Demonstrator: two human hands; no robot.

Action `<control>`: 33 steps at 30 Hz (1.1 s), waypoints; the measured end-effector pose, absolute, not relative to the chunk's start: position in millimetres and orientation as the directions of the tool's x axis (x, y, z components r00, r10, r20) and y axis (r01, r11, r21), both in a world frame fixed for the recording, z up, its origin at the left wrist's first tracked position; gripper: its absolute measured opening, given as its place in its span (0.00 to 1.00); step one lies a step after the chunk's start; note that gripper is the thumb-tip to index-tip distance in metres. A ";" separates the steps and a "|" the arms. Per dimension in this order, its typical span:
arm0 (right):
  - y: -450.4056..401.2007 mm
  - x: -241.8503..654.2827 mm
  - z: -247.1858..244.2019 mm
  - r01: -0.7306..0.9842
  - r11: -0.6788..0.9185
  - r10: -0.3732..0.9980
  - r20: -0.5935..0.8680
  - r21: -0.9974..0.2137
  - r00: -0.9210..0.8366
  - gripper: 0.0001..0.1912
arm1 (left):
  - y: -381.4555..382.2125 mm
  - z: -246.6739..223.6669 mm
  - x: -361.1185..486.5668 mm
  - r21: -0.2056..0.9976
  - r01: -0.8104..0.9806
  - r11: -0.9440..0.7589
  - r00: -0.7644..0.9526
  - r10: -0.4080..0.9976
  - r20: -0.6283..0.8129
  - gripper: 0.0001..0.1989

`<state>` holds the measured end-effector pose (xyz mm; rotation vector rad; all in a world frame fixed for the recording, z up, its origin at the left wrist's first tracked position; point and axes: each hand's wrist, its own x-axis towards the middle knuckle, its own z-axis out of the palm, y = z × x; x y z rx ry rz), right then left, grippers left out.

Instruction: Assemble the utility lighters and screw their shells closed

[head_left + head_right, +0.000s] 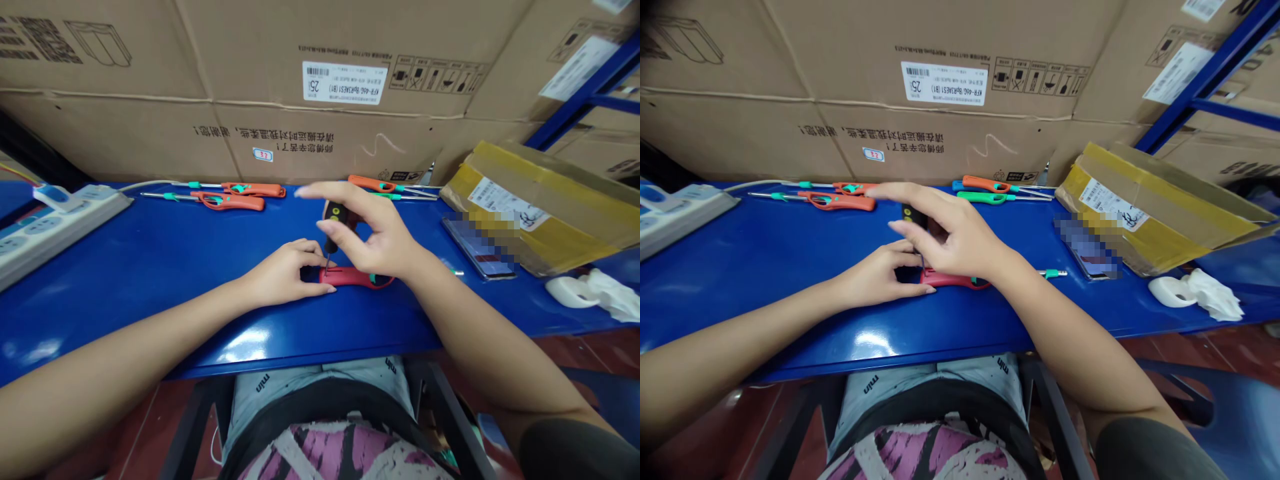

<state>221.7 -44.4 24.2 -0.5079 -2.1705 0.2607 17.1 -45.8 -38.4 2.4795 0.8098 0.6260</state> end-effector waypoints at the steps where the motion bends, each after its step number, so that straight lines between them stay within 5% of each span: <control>1: -44.1 221.6 23.6 0.271 0.901 0.434 0.733 -0.340 -0.523 0.18 | -45.8 -38.6 17.2 0.550 0.423 -0.720 0.725 0.633 0.272 0.19; 8: -44.1 223.3 23.7 0.229 0.889 0.452 0.673 -0.398 -0.585 0.23 | -46.6 -37.3 17.7 0.541 0.444 -0.714 0.713 0.647 0.269 0.19; 13: -41.7 223.7 22.8 0.314 0.904 0.417 0.766 -0.291 -0.489 0.16 | -47.8 -37.8 18.5 0.553 0.437 -0.710 0.714 0.647 0.266 0.18; 19: -44.4 228.0 26.7 0.257 0.918 0.396 0.683 -0.302 -0.613 0.23 | -51.6 -35.7 19.8 0.548 0.473 -0.690 0.694 0.675 0.251 0.17; 26: -39.7 230.9 23.3 0.363 0.922 0.340 0.735 -0.136 -0.587 0.20 | -51.3 -36.3 21.1 0.553 0.474 -0.685 0.692 0.678 0.247 0.17; 33: -45.0 224.7 20.4 0.325 0.920 0.371 0.754 -0.219 -0.542 0.18 | -52.5 -36.1 20.6 0.557 0.470 -0.685 0.686 0.681 0.259 0.15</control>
